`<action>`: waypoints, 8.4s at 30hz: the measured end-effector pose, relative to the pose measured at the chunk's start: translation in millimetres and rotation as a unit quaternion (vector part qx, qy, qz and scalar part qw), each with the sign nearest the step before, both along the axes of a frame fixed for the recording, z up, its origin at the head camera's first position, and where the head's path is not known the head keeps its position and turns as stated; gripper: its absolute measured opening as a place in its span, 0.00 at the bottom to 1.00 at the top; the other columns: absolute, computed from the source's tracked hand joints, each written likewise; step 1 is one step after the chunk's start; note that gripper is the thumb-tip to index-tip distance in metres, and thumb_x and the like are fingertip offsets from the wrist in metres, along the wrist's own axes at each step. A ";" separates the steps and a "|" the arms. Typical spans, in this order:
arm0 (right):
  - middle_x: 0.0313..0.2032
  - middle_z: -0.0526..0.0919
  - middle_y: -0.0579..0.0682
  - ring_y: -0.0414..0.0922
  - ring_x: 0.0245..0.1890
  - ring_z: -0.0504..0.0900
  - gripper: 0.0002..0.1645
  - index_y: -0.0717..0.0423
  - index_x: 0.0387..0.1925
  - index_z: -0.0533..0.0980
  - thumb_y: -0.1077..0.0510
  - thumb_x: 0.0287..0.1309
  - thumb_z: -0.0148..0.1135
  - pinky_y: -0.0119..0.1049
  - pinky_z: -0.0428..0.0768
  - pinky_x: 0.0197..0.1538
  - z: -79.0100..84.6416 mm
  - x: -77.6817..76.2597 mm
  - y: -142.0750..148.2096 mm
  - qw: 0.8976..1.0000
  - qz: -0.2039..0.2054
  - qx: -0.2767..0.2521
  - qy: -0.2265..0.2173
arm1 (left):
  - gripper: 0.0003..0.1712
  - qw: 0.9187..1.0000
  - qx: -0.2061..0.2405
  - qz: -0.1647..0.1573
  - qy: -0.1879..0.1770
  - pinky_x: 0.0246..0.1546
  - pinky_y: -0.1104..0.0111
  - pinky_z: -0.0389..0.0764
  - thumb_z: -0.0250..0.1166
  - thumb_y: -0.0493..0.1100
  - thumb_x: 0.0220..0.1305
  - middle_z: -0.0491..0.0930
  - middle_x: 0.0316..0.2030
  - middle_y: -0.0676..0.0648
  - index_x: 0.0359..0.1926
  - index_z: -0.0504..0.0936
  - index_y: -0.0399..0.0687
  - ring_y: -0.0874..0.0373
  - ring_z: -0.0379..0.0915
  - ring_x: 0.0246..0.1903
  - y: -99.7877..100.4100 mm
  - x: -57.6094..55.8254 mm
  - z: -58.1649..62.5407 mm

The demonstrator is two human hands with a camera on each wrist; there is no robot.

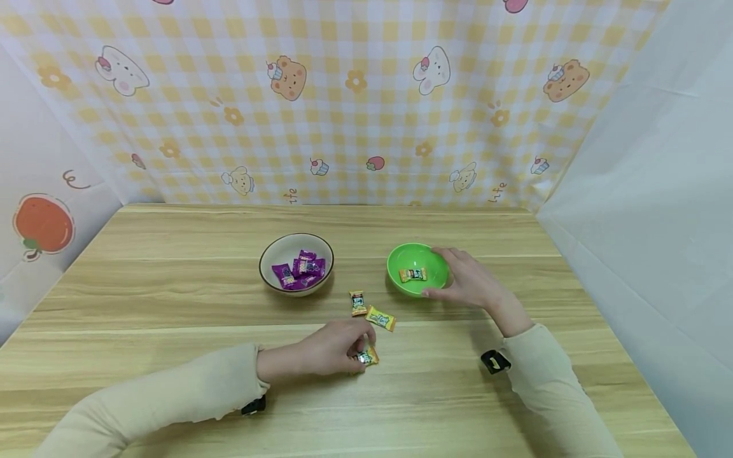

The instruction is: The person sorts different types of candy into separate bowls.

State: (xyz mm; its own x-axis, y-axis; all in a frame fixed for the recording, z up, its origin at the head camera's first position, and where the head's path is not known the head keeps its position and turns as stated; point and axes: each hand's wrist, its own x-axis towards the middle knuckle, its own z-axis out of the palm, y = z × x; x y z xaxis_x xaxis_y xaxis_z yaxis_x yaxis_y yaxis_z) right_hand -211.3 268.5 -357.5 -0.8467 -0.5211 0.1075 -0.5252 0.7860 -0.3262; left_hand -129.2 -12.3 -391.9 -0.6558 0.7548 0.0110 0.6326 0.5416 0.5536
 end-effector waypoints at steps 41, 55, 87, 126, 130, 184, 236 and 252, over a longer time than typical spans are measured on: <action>0.53 0.68 0.62 0.58 0.53 0.64 0.54 0.62 0.59 0.60 0.31 0.37 0.62 0.53 0.63 0.52 -2.3 -0.4 1.3 1.000 -0.001 0.004 0.007 | 0.11 0.971 0.117 0.071 -0.195 0.23 0.74 0.68 0.67 0.41 0.50 0.70 0.23 0.54 0.35 0.76 0.46 0.65 0.64 0.23 -2.1 -14.5 10.0; 0.53 0.67 0.62 0.58 0.53 0.64 0.54 0.62 0.59 0.60 0.31 0.38 0.62 0.53 0.64 0.51 -2.0 0.3 1.2 1.000 -0.002 0.005 0.006 | 0.12 0.956 0.177 0.096 -0.216 0.17 0.75 0.68 0.66 0.36 0.50 0.71 0.21 0.50 0.37 0.76 0.39 0.63 0.66 0.18 7.4 -34.4 19.8; 0.54 0.66 0.61 0.58 0.54 0.63 0.53 0.60 0.60 0.59 0.32 0.40 0.61 0.54 0.65 0.50 -3.1 -0.8 2.3 1.000 0.001 0.004 0.000 | 0.15 0.952 0.164 0.184 -0.180 0.19 0.74 0.68 0.65 0.43 0.52 0.72 0.24 0.50 0.41 0.76 0.45 0.61 0.65 0.21 48.1 -81.9 41.6; 0.54 0.67 0.63 0.58 0.54 0.64 0.54 0.64 0.59 0.60 0.32 0.38 0.63 0.54 0.64 0.51 -1.5 -0.8 0.8 1.000 0.000 0.002 -0.003 | 0.16 0.978 0.140 0.120 -0.101 0.33 0.74 0.72 0.64 0.40 0.53 0.76 0.32 0.50 0.43 0.75 0.38 0.60 0.72 0.32 15.1 -70.8 28.4; 0.54 0.66 0.63 0.58 0.54 0.63 0.54 0.64 0.59 0.60 0.33 0.38 0.63 0.54 0.63 0.52 -1.0 -0.3 0.5 1.000 -0.001 0.000 -0.004 | 0.16 0.990 0.088 0.089 -0.066 0.36 0.73 0.71 0.65 0.40 0.52 0.78 0.34 0.49 0.42 0.76 0.39 0.60 0.73 0.34 15.5 -63.1 22.0; 0.53 0.67 0.63 0.58 0.53 0.65 0.53 0.65 0.58 0.60 0.34 0.38 0.64 0.53 0.64 0.51 -1.5 -0.4 0.7 1.000 0.006 -0.005 0.003 | 0.05 1.000 0.013 -0.023 0.007 0.23 0.77 0.65 0.65 0.41 0.50 0.70 0.19 0.59 0.29 0.77 0.49 0.67 0.64 0.21 25.4 -53.5 -0.7; 0.54 0.66 0.62 0.58 0.54 0.64 0.53 0.63 0.59 0.59 0.32 0.40 0.62 0.54 0.64 0.51 -2.5 -1.5 1.6 1.000 0.002 0.001 -0.009 | 0.12 0.928 0.230 0.165 -0.243 0.30 0.61 0.76 0.66 0.40 0.52 0.74 0.24 0.48 0.38 0.79 0.40 0.60 0.70 0.21 44.4 -93.0 32.1; 0.54 0.66 0.62 0.57 0.53 0.64 0.51 0.62 0.59 0.60 0.34 0.40 0.62 0.54 0.65 0.50 -1.5 -0.9 1.4 1.000 0.004 -0.003 -0.010 | 0.18 0.910 0.243 0.202 -0.268 0.32 0.66 0.76 0.63 0.43 0.55 0.80 0.29 0.47 0.45 0.76 0.37 0.53 0.77 0.30 67.5 -100.2 43.4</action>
State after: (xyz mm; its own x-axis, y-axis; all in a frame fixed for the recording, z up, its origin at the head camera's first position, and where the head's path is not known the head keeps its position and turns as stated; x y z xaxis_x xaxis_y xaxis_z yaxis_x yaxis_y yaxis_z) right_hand -212.2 269.9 -359.0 -0.8449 -0.5266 0.0940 -0.5242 0.7801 -0.3415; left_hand -229.4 55.2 -348.5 -0.8881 0.4427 -0.1234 0.0051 0.2781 0.9605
